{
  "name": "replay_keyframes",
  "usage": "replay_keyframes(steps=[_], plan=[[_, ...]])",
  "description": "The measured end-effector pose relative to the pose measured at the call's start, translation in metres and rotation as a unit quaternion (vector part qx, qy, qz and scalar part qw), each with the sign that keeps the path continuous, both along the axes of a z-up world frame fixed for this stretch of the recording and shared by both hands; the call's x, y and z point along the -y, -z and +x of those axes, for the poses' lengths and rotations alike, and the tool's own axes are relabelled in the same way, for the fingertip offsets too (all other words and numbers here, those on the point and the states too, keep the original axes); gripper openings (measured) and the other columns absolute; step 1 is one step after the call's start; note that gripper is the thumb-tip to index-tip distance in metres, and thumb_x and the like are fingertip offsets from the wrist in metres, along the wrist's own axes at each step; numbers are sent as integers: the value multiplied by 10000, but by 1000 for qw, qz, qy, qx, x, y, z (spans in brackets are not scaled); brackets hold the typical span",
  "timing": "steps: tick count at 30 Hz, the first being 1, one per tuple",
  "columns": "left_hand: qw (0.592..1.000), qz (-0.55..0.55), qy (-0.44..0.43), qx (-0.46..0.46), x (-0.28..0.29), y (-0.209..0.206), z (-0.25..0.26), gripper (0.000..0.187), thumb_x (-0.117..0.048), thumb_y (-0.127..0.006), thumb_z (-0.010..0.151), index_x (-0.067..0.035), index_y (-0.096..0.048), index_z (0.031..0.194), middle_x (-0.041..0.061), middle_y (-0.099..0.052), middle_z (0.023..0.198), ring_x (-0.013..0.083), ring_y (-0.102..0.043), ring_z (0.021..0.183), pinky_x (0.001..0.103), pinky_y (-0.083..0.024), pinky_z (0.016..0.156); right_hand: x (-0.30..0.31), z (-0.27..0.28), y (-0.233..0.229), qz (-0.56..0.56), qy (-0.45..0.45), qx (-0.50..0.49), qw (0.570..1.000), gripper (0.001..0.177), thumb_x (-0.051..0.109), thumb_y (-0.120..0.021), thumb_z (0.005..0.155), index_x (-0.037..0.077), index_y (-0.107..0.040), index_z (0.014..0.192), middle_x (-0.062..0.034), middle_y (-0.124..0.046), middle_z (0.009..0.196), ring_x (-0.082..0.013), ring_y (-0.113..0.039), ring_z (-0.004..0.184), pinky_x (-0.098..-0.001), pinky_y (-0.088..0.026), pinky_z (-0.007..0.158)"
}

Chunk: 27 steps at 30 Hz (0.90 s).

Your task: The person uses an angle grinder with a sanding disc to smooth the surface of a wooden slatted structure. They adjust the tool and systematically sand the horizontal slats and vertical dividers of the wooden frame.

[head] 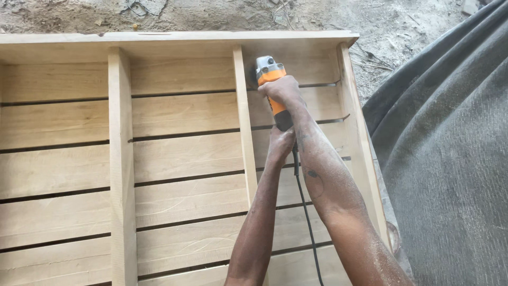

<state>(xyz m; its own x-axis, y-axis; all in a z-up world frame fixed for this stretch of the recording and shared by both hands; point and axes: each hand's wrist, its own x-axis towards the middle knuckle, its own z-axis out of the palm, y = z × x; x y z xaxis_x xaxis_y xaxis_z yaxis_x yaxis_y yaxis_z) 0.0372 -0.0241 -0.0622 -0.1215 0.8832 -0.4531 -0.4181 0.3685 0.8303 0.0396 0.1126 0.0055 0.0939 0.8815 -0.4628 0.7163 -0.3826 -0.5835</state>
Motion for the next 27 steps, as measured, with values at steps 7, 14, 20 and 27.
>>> replay_keyframes(steps=[7,14,20,27], plan=[[1000,-13,9,-20,-1,0,-1,523,-394,-714,884,27,-651,1188,111,-706,976,171,-681,828,367,-565,705,6,-5,-13,-10,-10,-2,1000,495,262,-851,617,44,-759,1051,-103,-776,1060,-187,-756,967,-318,-588,857],[999,-32,9,-32,-9,4,18,681,-430,-755,833,20,-562,1306,99,-710,1052,167,-690,899,351,-562,774,-2,11,-14,-8,-9,18,1000,531,271,-868,618,42,-730,1077,-111,-760,1065,-201,-745,965,-324,-587,863],[1000,17,3,14,-21,6,55,595,-390,-751,836,49,-642,1223,98,-732,1039,160,-687,890,344,-556,769,-18,55,-1,-18,10,5,1000,524,271,-862,586,44,-748,1044,-99,-778,1049,-187,-760,945,-319,-595,857],[1000,14,28,4,-38,12,100,397,-312,-729,867,12,-708,1095,88,-734,939,168,-666,820,342,-532,709,-43,105,11,1,28,40,999,547,301,-880,576,52,-748,1044,-98,-772,1061,-182,-751,950,-308,-586,859]])
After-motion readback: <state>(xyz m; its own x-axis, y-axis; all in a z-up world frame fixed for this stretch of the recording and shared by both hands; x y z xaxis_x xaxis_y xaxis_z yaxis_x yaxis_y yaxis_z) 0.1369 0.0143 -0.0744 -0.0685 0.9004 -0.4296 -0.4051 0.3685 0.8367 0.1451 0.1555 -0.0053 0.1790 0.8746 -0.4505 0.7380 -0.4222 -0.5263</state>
